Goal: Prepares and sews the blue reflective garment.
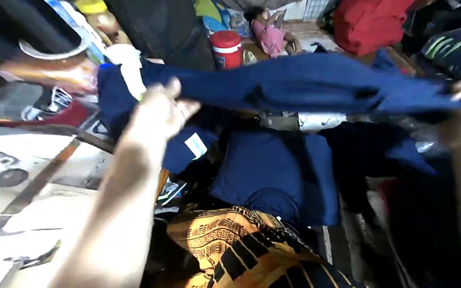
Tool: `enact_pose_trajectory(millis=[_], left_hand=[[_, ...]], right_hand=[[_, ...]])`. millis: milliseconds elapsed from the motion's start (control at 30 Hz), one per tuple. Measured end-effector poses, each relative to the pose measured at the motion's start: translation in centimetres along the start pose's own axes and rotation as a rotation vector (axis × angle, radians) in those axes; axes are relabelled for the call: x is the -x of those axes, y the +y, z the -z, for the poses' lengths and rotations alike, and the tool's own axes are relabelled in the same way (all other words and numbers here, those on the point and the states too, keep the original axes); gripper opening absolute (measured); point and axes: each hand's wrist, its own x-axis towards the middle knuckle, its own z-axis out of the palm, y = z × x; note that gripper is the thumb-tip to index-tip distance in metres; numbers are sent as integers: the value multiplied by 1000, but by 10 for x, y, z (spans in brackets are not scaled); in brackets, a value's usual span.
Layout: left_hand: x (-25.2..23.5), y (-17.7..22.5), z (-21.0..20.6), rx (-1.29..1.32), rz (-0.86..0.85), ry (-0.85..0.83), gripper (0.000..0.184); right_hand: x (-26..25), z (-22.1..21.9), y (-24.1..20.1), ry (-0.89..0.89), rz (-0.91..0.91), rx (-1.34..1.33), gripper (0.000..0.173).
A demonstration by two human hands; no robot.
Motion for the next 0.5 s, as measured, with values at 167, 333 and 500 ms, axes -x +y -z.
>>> enact_pose_trajectory(millis=[167, 333, 500], left_hand=[[21, -171, 54, -146, 421, 53, 44], [60, -294, 116, -201, 698, 145, 43], [53, -299, 142, -408, 664, 98, 54]], right_hand=[[145, -12, 79, -312, -331, -109, 24], [249, -26, 95, -904, -655, -26, 11], [220, -75, 96, -1758, -661, 880, 42]])
